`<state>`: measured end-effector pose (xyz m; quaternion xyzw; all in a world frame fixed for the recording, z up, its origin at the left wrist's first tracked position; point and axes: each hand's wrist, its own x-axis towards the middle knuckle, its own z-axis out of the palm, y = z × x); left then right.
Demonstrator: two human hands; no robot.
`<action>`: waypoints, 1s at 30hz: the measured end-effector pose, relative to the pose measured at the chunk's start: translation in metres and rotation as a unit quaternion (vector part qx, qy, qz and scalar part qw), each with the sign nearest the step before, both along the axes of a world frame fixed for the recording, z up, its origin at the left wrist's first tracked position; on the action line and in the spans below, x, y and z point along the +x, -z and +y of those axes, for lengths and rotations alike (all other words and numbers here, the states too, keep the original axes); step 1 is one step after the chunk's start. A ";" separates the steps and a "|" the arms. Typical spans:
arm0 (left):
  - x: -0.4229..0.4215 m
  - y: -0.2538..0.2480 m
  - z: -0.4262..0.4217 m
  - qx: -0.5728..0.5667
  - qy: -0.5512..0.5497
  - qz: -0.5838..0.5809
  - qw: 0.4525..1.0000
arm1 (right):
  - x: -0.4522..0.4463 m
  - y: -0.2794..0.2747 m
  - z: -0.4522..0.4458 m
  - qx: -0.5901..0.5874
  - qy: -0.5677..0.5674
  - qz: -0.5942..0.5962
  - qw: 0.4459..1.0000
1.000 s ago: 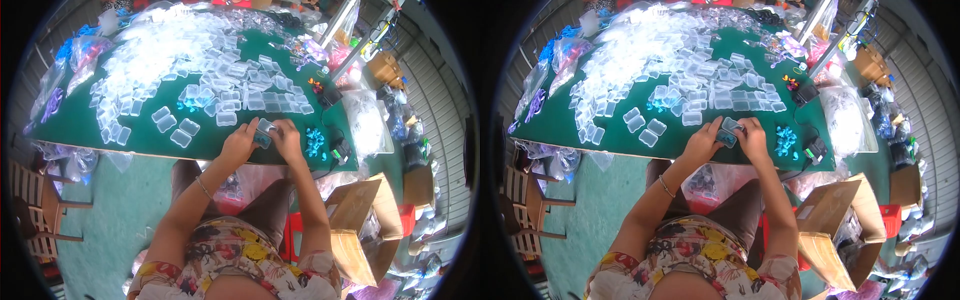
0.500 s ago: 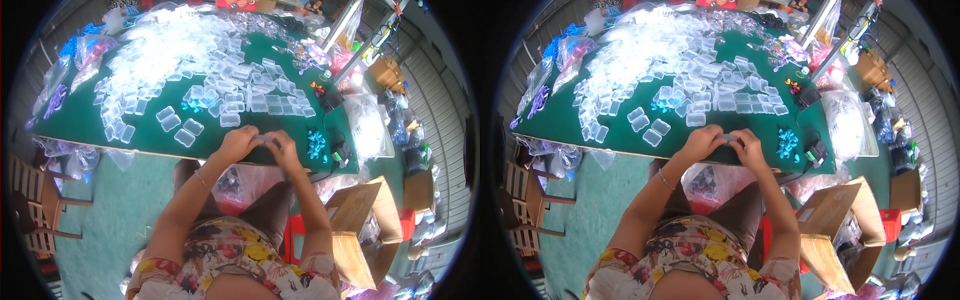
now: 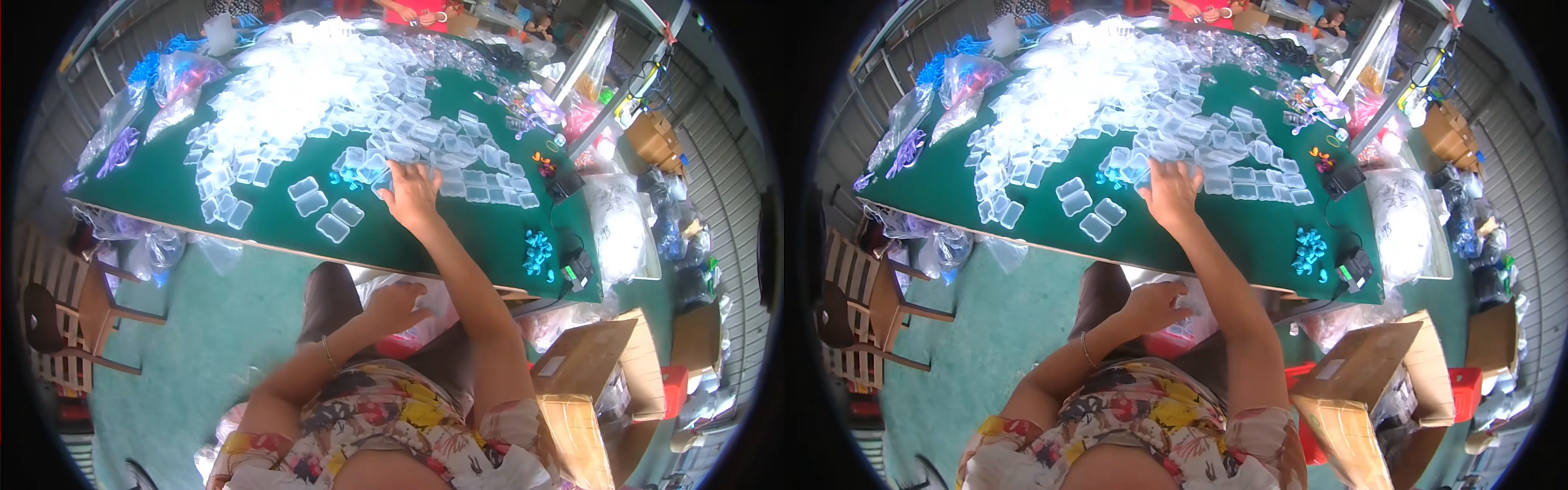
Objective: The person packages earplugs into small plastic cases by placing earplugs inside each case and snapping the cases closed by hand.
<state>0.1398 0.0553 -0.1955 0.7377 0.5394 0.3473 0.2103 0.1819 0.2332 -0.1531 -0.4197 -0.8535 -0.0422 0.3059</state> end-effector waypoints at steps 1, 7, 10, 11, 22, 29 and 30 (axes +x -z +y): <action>-0.003 -0.005 0.000 -0.026 -0.004 0.001 1.000 | -0.003 0.001 0.003 0.003 -0.003 0.001 1.000; -0.076 -0.037 0.051 0.132 -0.228 0.017 0.964 | 0.036 -0.008 -0.007 -0.132 -0.228 0.381 0.886; -0.113 -0.037 0.093 0.121 -0.302 0.093 0.941 | 0.082 -0.028 -0.041 -0.005 -0.119 0.271 0.955; -0.117 -0.037 0.104 0.122 -0.302 0.091 0.941 | 0.095 -0.026 -0.048 0.018 -0.085 0.248 0.965; -0.112 -0.023 0.137 0.046 -0.320 0.187 0.927 | 0.120 0.019 -0.082 0.002 -0.033 0.077 0.996; -0.110 -0.020 0.136 0.047 -0.323 0.184 0.927 | 0.196 -0.005 -0.031 0.075 0.218 -0.007 0.973; -0.109 -0.023 0.134 0.038 -0.317 0.195 0.928 | 0.212 -0.006 -0.023 0.070 0.279 -0.038 0.957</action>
